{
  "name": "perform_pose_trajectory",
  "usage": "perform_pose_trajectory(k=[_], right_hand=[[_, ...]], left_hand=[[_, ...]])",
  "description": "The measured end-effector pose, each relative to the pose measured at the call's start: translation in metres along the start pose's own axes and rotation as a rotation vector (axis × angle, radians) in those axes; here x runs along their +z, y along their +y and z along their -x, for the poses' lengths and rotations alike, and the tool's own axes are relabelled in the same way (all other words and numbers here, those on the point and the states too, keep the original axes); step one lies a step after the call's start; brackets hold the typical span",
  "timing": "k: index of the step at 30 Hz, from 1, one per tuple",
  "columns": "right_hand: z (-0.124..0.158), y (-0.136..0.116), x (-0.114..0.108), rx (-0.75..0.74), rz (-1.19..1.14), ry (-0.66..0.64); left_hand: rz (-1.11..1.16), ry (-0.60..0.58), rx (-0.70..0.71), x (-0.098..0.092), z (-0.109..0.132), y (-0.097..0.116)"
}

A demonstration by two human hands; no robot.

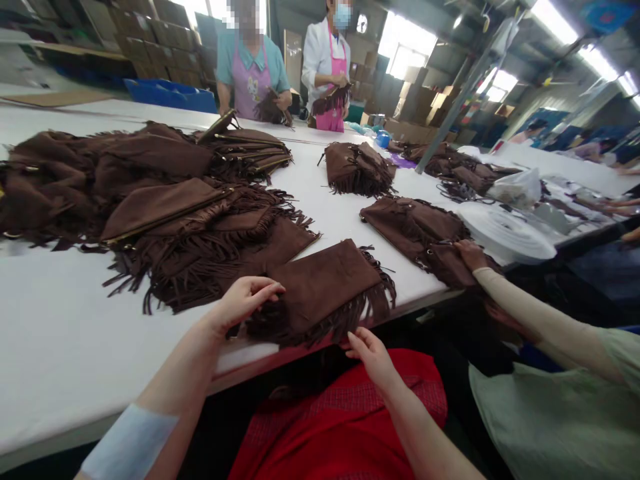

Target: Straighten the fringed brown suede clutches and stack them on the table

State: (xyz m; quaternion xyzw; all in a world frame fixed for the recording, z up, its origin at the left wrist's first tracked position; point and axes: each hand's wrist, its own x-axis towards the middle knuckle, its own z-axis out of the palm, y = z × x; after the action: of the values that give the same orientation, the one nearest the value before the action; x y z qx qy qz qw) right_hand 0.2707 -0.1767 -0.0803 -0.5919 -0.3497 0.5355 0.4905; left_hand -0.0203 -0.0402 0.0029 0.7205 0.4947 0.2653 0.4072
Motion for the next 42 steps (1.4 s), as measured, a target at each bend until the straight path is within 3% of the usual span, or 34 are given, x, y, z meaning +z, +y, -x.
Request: perform_pose_trajectory(k=[1, 2, 6, 9, 13, 17, 22, 25, 29, 37, 42], right_hand=[[-0.001, 0.002, -0.004, 0.016, -0.043, 0.028], [-0.002, 0.003, -0.007, 0.027, -0.092, 0.058], [-0.002, 0.0, -0.014, 0.064, -0.255, 0.107], [-0.005, -0.005, -0.013, 0.079, -0.238, 0.069], [-0.015, -0.003, -0.013, 0.099, -0.106, 0.064], [-0.023, 0.014, -0.026, 0.201, 0.04, 0.128], [-0.02, 0.038, -0.051, 0.263, 0.08, 0.165], [-0.018, 0.042, -0.056, 0.227, -0.038, 0.145], [-0.019, 0.028, -0.041, 0.042, -0.302, 0.119], [-0.008, -0.01, -0.008, 0.073, -0.43, -0.155], [-0.004, -0.015, -0.006, 0.047, -0.429, -0.148]], left_hand=[[0.129, -0.084, -0.024, -0.001, 0.0, 0.001], [0.23, -0.093, -0.045, -0.001, -0.001, 0.001], [0.307, 0.277, -0.046, -0.002, -0.011, -0.007], [0.075, 0.366, 0.034, 0.005, -0.017, -0.012], [-0.393, 0.303, 0.191, 0.021, -0.023, -0.013], [-0.618, 0.251, 0.252, 0.031, -0.027, -0.019], [-0.656, 0.222, 0.201, 0.029, -0.026, -0.02], [-0.674, 0.202, 0.188, 0.028, -0.025, -0.016], [-0.694, 0.207, 0.193, 0.03, -0.024, -0.014], [-0.746, 0.16, 0.17, 0.028, -0.028, -0.007], [-0.799, 0.088, 0.197, 0.045, -0.05, 0.008]])
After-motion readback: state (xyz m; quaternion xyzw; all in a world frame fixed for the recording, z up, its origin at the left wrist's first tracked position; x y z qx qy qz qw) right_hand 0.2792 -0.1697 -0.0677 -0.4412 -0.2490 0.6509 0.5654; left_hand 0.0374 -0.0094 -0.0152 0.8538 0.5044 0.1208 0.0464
